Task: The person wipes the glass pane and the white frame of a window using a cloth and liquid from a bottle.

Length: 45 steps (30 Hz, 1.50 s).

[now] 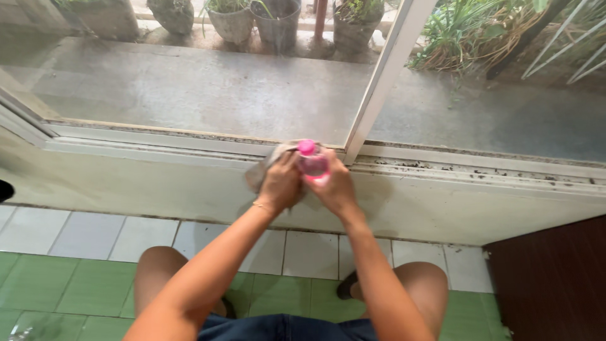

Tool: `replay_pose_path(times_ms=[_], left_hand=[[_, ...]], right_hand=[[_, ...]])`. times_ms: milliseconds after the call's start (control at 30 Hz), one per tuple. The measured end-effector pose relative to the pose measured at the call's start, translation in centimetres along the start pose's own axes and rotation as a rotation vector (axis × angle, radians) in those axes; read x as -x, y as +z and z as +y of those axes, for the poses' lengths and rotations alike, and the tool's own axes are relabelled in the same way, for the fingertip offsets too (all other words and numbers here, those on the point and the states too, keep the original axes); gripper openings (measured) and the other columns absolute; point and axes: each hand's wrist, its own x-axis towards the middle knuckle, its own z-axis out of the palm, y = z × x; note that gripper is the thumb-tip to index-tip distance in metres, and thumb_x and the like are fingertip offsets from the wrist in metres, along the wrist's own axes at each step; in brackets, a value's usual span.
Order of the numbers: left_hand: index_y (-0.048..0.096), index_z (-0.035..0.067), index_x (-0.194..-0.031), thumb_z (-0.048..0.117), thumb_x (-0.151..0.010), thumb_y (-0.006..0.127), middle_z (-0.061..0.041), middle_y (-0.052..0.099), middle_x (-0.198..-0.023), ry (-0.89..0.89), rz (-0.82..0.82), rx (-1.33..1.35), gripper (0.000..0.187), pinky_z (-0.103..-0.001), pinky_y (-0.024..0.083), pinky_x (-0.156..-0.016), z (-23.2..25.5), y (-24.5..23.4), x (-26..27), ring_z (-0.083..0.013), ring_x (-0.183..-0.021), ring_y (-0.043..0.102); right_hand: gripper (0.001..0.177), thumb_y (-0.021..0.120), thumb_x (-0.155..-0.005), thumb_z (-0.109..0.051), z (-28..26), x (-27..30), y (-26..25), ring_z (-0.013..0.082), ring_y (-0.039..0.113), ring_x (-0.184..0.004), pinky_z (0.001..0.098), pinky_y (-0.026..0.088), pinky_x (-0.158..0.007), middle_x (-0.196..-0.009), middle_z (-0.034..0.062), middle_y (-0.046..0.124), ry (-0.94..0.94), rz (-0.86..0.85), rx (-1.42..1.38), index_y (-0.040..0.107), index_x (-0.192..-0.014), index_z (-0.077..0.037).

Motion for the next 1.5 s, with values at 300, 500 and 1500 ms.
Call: replay_pose_path(times_ms=[300, 500, 1500], left_hand=[[0.067, 0.001, -0.129, 0.015, -0.086, 0.064, -0.015, 0.059, -0.14, 0.226, 0.25, -0.029, 0.045, -0.041, 0.04, -0.117, 1.9, 4.9, -2.1, -0.0298, -0.138, 0.047], [0.07, 0.008, -0.12, 0.015, -0.083, 0.064, -0.011, 0.06, -0.135, 0.223, 0.149, -0.107, 0.037, -0.048, 0.031, -0.125, -2.9, 1.7, 0.1, -0.0303, -0.136, 0.048], [0.068, -0.005, -0.122, 0.011, -0.085, 0.062, -0.022, 0.059, -0.139, 0.001, 0.252, 0.036, 0.041, -0.049, 0.032, -0.123, 7.4, 4.1, -1.9, -0.0418, -0.138, 0.051]], right_hand=[[0.056, 0.088, -0.078, -0.021, -0.6, 1.6, -3.0, 0.0372, 0.071, -0.098, 0.0448, 0.057, -0.08, -0.105, 0.0183, 0.073, -0.055, 0.102, 0.191, 0.057, -0.122, -0.005], [0.058, 0.09, -0.072, -0.026, -2.3, -0.7, 1.2, 0.0313, 0.076, -0.095, 0.0403, 0.061, -0.081, -0.099, 0.016, 0.075, 0.023, 0.03, 0.077, 0.057, -0.116, -0.007], [0.048, 0.088, -0.073, -0.025, 2.0, 0.7, -5.6, 0.0275, 0.078, -0.089, 0.0389, 0.061, -0.079, -0.094, 0.0133, 0.077, 0.109, 0.016, 0.005, 0.058, -0.106, -0.007]])
